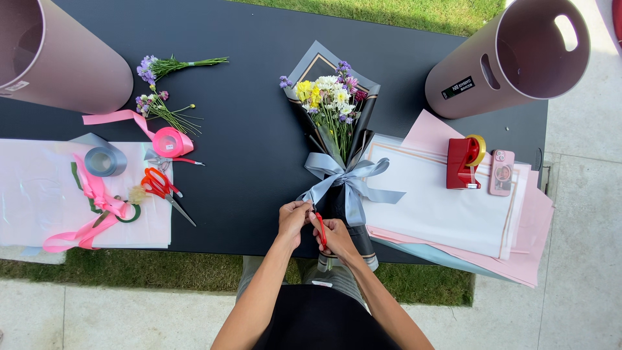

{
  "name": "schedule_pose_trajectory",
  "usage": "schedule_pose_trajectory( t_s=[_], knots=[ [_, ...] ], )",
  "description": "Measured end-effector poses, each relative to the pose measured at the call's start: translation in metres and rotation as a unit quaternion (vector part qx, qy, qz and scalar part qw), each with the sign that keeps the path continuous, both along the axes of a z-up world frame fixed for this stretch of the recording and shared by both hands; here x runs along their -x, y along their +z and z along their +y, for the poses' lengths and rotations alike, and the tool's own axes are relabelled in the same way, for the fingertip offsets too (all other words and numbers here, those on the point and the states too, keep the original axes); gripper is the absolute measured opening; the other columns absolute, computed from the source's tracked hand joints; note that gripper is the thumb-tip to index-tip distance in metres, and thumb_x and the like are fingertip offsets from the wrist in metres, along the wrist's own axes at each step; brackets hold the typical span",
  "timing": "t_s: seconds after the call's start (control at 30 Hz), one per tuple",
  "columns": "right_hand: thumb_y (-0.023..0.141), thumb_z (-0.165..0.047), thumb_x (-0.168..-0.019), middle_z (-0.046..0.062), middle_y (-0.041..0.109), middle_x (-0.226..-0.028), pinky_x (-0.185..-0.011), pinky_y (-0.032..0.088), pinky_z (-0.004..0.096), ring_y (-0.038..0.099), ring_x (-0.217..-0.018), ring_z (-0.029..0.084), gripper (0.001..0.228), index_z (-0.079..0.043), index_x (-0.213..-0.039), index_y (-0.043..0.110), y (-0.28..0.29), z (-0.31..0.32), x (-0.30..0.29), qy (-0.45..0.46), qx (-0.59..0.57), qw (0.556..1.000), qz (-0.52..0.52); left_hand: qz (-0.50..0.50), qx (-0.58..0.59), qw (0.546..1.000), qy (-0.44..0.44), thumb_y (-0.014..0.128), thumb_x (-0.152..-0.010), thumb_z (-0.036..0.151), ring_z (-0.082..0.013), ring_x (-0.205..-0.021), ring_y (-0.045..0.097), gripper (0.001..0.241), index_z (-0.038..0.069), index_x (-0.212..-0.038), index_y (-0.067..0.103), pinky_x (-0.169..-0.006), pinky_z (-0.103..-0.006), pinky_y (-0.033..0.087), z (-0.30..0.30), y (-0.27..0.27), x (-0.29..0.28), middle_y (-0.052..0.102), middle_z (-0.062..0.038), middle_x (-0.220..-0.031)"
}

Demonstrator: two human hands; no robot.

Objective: The person wraps a bouquet of flowers in black paper, secures the paper around the stems, and ties a light blue ribbon into a bow around the base of the bouquet before trimming the ribbon ends with scissors.

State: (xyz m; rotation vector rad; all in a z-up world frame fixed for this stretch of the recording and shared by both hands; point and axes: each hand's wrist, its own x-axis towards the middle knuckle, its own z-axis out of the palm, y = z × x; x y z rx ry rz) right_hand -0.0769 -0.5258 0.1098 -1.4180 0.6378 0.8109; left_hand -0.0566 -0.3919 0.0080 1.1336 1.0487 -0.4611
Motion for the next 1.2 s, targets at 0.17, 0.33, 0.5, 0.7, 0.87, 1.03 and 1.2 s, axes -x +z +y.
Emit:
schedule_pose_trajectory(
  t_s=[0.17,0.33,0.5,0.7,0.87,1.03,1.2],
  knots=[
    [0.088,-0.045,-0.112,0.016,0.063,-0.055,-0.037,0.046,0.028,0.066,-0.042,0.020,0.059,0.005,-0.084,0.075,0.004,0.000,-0.004,-0.005,-0.010,1.000,0.000,0.005,0.011,1.000,0.001,0.085,-0.109,0.018,-0.0123,-0.077,0.078,0.028,-0.007,-0.123,0.084,-0.074,-0.0252,0.069,0.000,-0.002,0.000,0.081,-0.011,-0.095],
    [0.086,-0.049,-0.112,0.015,0.063,-0.055,-0.037,0.045,0.028,0.065,-0.041,0.019,0.062,0.004,-0.083,0.075,0.003,0.001,-0.007,0.001,-0.005,1.000,0.006,0.008,0.015,1.000,0.003,0.086,-0.108,0.016,-0.0137,-0.076,0.078,0.026,-0.006,-0.120,0.085,-0.073,-0.0266,0.070,0.000,-0.005,0.001,0.080,-0.010,-0.092],
    [0.085,-0.046,-0.113,0.013,0.061,-0.055,-0.037,0.044,0.027,0.064,-0.041,0.017,0.058,0.002,-0.082,0.073,0.004,0.006,-0.010,-0.004,-0.006,1.000,0.009,0.009,0.013,1.000,0.005,0.085,-0.108,0.017,-0.0138,-0.076,0.078,0.024,-0.005,-0.119,0.085,-0.074,-0.0263,0.069,0.001,-0.006,0.000,0.078,-0.010,-0.091],
    [0.089,-0.043,-0.112,0.012,0.059,-0.052,-0.035,0.040,0.025,0.062,-0.038,0.016,0.057,0.000,-0.078,0.073,-0.011,0.007,-0.007,-0.016,0.008,1.000,-0.007,0.011,0.018,1.000,0.014,0.085,-0.109,0.018,-0.0147,-0.079,0.077,0.026,-0.005,-0.121,0.085,-0.076,-0.0291,0.070,0.001,-0.018,0.001,0.078,-0.010,-0.093],
    [0.090,-0.043,-0.112,0.012,0.061,-0.053,-0.035,0.042,0.025,0.064,-0.039,0.017,0.057,0.001,-0.078,0.075,-0.007,0.004,-0.005,-0.020,0.013,1.000,-0.019,0.009,0.015,1.000,-0.003,0.082,-0.111,0.018,-0.0112,-0.080,0.077,0.026,-0.004,-0.124,0.083,-0.077,-0.0251,0.068,0.007,0.005,-0.002,0.078,-0.008,-0.096],
    [0.091,-0.043,-0.111,0.014,0.065,-0.056,-0.037,0.046,0.026,0.068,-0.044,0.018,0.055,0.003,-0.084,0.078,0.010,-0.004,-0.013,-0.040,0.055,0.997,-0.045,-0.015,-0.052,0.997,-0.053,0.083,-0.112,0.018,-0.0126,-0.082,0.080,0.026,-0.003,-0.128,0.084,-0.077,-0.0249,0.066,0.042,0.038,-0.005,0.085,-0.011,-0.101],
    [0.091,-0.043,-0.110,0.015,0.070,-0.061,-0.039,0.051,0.026,0.073,-0.050,0.020,0.051,0.004,-0.093,0.084,0.008,-0.008,-0.013,-0.057,0.110,0.990,-0.062,-0.026,-0.227,0.964,-0.135,0.084,-0.110,0.021,-0.0124,-0.090,0.088,0.021,0.007,-0.126,0.088,-0.082,-0.0301,0.067,0.092,0.042,0.001,0.093,-0.007,-0.108]
  ],
)
